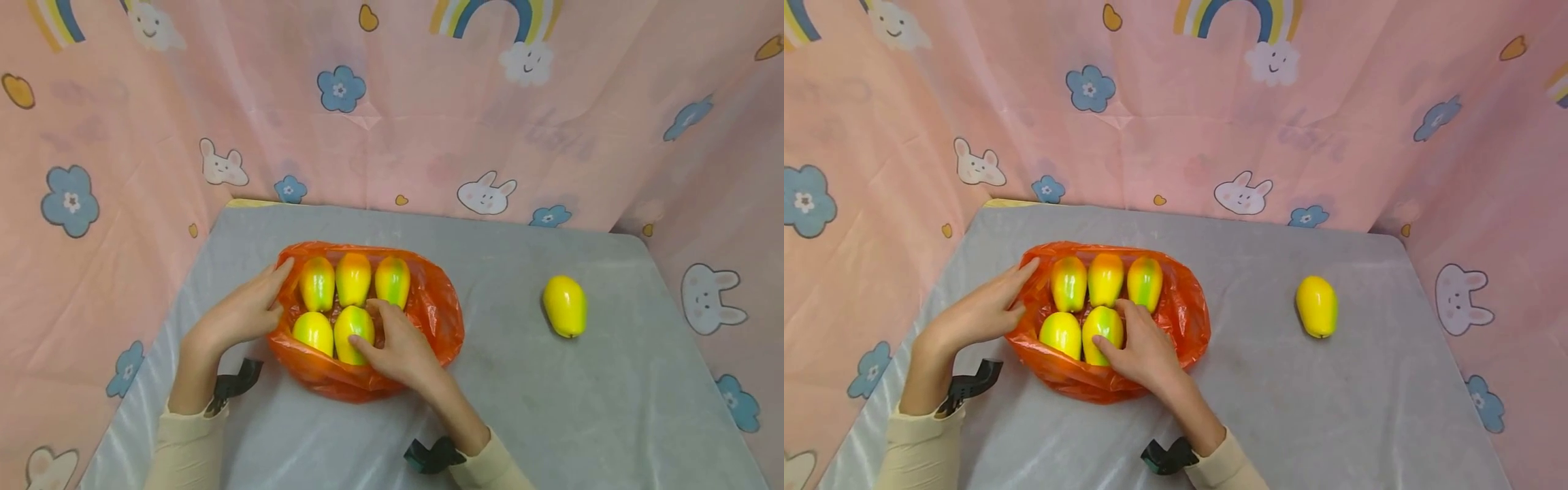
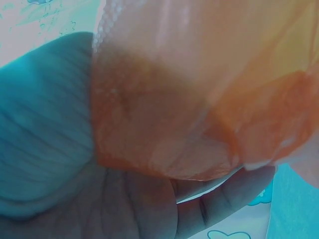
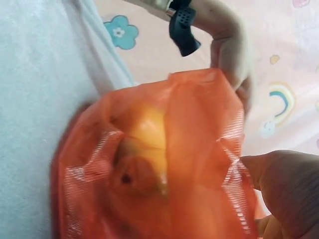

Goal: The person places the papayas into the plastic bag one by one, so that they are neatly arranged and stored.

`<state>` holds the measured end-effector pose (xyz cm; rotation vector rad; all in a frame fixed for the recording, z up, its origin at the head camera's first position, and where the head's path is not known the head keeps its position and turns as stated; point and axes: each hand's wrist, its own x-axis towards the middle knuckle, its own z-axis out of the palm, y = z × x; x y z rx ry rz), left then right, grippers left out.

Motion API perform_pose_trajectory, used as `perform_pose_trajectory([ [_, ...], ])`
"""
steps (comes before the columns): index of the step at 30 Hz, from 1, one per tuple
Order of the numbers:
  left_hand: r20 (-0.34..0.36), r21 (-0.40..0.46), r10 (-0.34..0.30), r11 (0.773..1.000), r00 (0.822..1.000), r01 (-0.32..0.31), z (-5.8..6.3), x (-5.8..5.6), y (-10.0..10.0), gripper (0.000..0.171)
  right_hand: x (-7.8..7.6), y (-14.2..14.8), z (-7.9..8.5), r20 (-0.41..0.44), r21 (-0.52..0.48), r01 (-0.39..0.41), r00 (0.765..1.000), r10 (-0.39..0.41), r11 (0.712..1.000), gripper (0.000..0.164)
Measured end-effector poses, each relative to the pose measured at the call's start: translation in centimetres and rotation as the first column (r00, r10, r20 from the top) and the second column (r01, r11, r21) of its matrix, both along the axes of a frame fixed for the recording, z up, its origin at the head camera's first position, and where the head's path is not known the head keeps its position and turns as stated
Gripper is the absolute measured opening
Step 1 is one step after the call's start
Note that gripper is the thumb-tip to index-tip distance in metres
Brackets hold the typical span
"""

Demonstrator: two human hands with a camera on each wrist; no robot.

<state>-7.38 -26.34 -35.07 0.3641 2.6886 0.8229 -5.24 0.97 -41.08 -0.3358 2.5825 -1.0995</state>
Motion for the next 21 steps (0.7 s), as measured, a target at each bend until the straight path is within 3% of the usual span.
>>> perform_pose_trajectory([
  [11, 0.015, -0.003, -0.002, 1.0, 1.0, 0.002, 0.0, 0.0, -0.1, 0.081, 0.3, 1.1, 1.8, -0.043, 0.005, 0.044, 0.998, -0.044, 0.999, 0.069],
  [21, 0.003, -0.003, -0.004, 1.0, 1.0, 0.004, 0.1, 0.2, 0.1, 0.081, 0.6, 2.3, 3.2, -0.085, 0.006, 0.036, 0.996, -0.035, 0.999, 0.066],
])
